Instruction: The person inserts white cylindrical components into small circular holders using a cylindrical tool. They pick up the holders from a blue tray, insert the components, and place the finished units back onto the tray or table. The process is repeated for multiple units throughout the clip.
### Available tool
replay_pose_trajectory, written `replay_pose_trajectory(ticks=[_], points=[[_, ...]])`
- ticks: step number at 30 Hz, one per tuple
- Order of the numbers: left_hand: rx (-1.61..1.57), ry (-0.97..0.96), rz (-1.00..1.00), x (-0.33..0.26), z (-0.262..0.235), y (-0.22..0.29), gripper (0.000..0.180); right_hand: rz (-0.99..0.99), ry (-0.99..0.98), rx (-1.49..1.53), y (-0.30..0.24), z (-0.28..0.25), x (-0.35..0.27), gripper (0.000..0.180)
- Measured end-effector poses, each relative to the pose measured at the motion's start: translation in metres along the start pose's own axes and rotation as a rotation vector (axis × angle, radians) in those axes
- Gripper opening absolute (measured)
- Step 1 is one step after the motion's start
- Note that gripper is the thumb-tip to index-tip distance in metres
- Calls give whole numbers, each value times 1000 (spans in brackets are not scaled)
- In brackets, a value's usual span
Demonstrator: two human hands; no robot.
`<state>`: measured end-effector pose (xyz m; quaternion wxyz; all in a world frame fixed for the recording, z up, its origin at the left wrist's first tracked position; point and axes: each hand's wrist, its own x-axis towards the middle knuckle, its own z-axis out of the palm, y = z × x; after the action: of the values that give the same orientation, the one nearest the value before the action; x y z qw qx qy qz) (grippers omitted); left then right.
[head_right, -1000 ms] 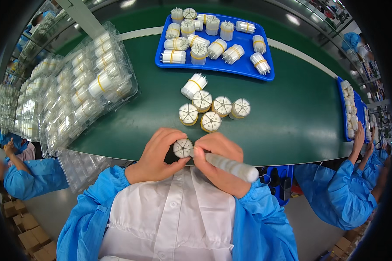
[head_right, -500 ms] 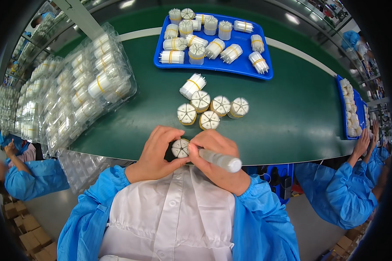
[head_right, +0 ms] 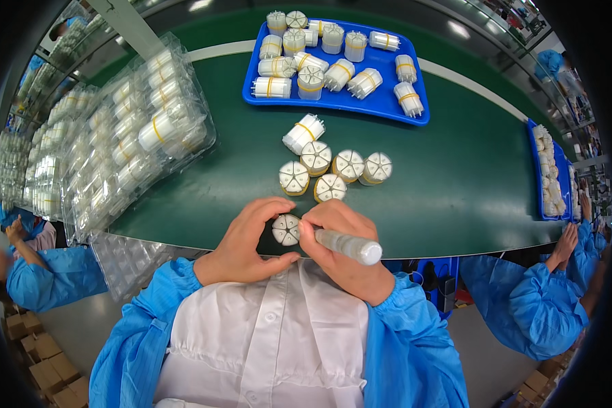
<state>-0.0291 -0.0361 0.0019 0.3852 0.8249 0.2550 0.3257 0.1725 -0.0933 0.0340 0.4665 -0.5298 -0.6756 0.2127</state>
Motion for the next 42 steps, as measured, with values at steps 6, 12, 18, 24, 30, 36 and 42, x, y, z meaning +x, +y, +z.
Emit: replay_pose_trajectory(ticks=[6,12,18,24,30,36,42], points=[[-1,-22,-18,-3,2,-4,60,13,-22,12,0,-1,-4,8],[-357,-42,-216,-14,-9,-5,59,-7,74,71,-5,-11,-8,7],[-836,221,-173,-19,-59,11,63,13,-121,20,-4,-2,-16,7],[-1019,509,-127,-14,-111,26,62,2,-105,38,-8,3,-12,6],[-890,595,-74,-19,-116,23,63,-8,-120,37,-6,5,-12,7],[807,695,-18,-26,-158,8,49,-10,-113,39,-5,5,-13,8],[1062,350,-288,-30,-167,5,44,1,-144,35,-7,4,-11,8]])
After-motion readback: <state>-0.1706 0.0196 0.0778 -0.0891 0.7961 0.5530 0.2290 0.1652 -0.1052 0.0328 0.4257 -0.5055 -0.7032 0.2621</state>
